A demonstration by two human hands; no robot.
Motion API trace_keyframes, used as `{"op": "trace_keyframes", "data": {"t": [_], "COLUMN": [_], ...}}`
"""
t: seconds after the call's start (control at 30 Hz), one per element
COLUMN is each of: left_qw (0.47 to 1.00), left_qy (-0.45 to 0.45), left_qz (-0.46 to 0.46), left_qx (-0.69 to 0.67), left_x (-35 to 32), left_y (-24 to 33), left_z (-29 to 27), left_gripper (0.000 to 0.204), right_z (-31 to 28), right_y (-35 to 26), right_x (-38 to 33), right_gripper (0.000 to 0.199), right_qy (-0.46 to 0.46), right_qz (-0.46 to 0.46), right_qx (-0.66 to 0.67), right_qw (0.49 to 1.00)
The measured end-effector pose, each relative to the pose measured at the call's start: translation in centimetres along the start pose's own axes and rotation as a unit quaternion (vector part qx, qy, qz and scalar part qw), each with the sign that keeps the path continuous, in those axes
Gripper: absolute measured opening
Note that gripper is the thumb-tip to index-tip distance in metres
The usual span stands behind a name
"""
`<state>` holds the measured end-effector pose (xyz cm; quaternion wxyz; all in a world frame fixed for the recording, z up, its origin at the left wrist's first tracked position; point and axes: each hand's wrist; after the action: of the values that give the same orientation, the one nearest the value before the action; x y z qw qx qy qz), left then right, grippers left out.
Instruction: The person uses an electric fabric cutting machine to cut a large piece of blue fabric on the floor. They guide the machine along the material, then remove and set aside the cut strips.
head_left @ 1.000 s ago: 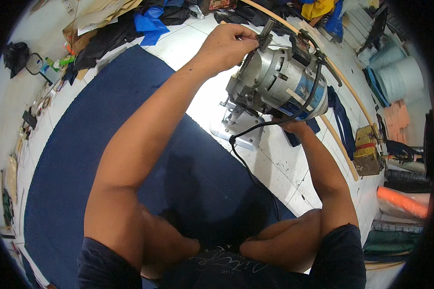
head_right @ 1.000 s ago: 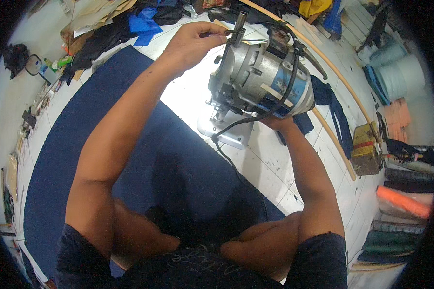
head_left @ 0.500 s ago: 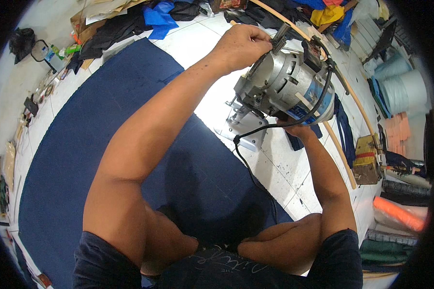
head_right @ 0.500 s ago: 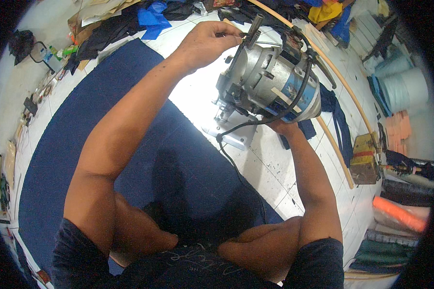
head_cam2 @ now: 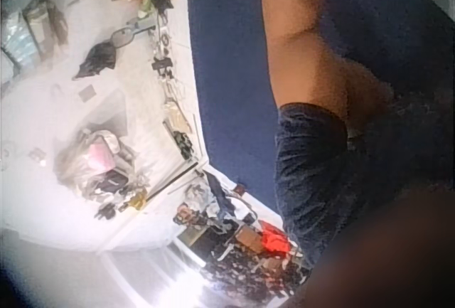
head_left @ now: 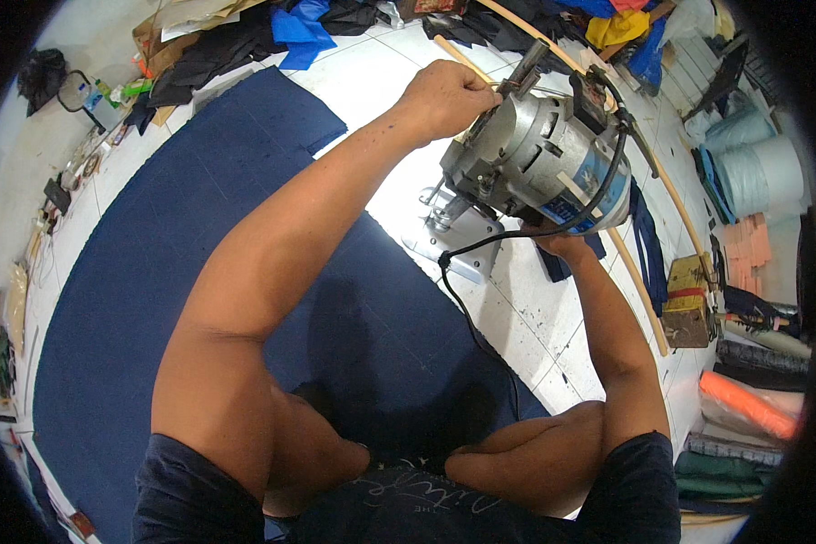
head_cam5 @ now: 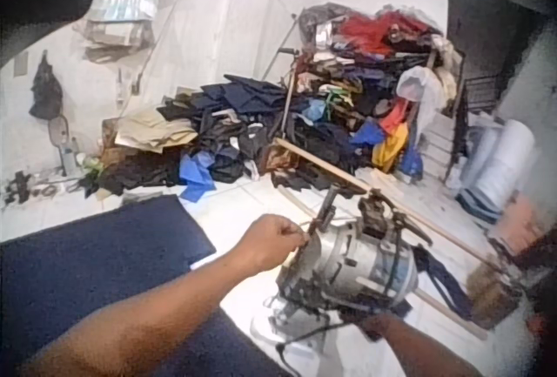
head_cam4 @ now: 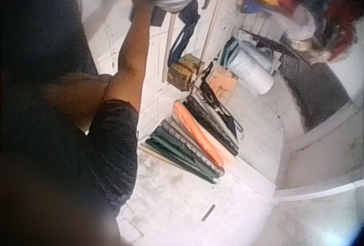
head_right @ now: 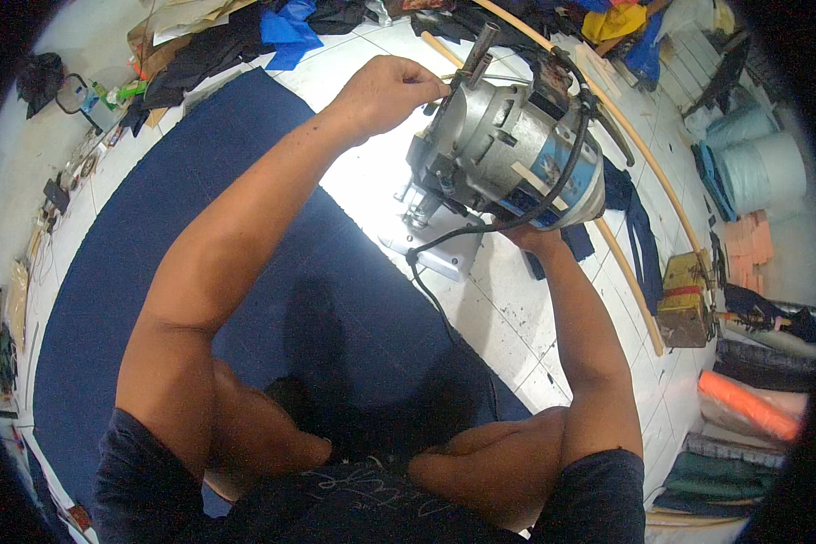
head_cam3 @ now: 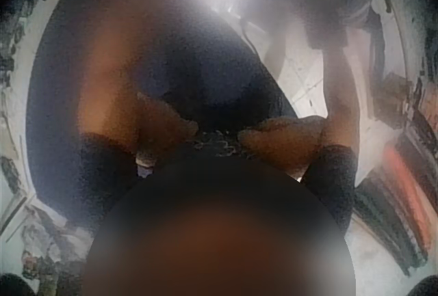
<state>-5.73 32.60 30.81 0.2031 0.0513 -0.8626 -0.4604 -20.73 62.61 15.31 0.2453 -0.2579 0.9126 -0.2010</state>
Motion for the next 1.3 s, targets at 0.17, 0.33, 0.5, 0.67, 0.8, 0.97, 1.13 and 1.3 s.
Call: {"op": "trace_keyframes", "data": {"t": [0.17,0.33,0.5,0.67,0.8,0.97,1.13,1.3], "left_qw": [0.999,0.999,0.996,0.997,0.997,0.993,0.992,0.995], "left_qy": [-0.035,-0.023,-0.052,-0.054,-0.059,-0.063,-0.068,-0.046], "left_qz": [-0.041,-0.03,-0.07,-0.055,-0.055,-0.086,-0.089,-0.044], "left_qx": [0.008,-0.017,-0.007,0.006,0.018,0.049,0.06,0.073], "left_x": [-0.2,-0.3,-0.8,-0.9,-0.8,-0.7,-0.5,-1.0], "left_y": [-0.4,-1.3,-0.3,-1.0,-1.2,-0.9,-0.9,-1.2], "left_z": [0.0,0.2,0.0,0.3,0.4,0.3,0.3,0.5], "left_gripper": [0.03,0.026,0.026,0.027,0.031,0.033,0.029,0.033], "right_z": [0.1,-0.1,-0.3,0.1,0.0,-0.2,0.0,0.4], "right_y": [-1.3,-1.8,-1.7,-0.4,0.1,-0.6,-1.3,-0.2], "right_x": [-0.8,-0.9,-1.0,-0.4,0.1,-0.5,-0.9,0.3], "right_gripper": [0.045,0.045,0.043,0.042,0.042,0.041,0.044,0.048], "right_qy": [0.056,0.07,0.048,0.087,0.059,0.005,0.072,0.025], "right_qz": [-0.042,-0.05,-0.033,-0.08,-0.103,-0.058,-0.046,-0.068], "right_qx": [-0.279,-0.293,-0.275,-0.26,-0.228,-0.106,-0.31,-0.231], "right_qw": [0.958,0.952,0.96,0.958,0.966,0.993,0.947,0.97]}}
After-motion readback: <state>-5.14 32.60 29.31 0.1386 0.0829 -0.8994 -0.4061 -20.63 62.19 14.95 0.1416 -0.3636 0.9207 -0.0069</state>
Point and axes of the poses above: each hand's wrist, its own x-axis towards the middle knuckle, its own z-axis out of the palm, y = z × x, and after that the axes turned 7 degrees about z, right-handed
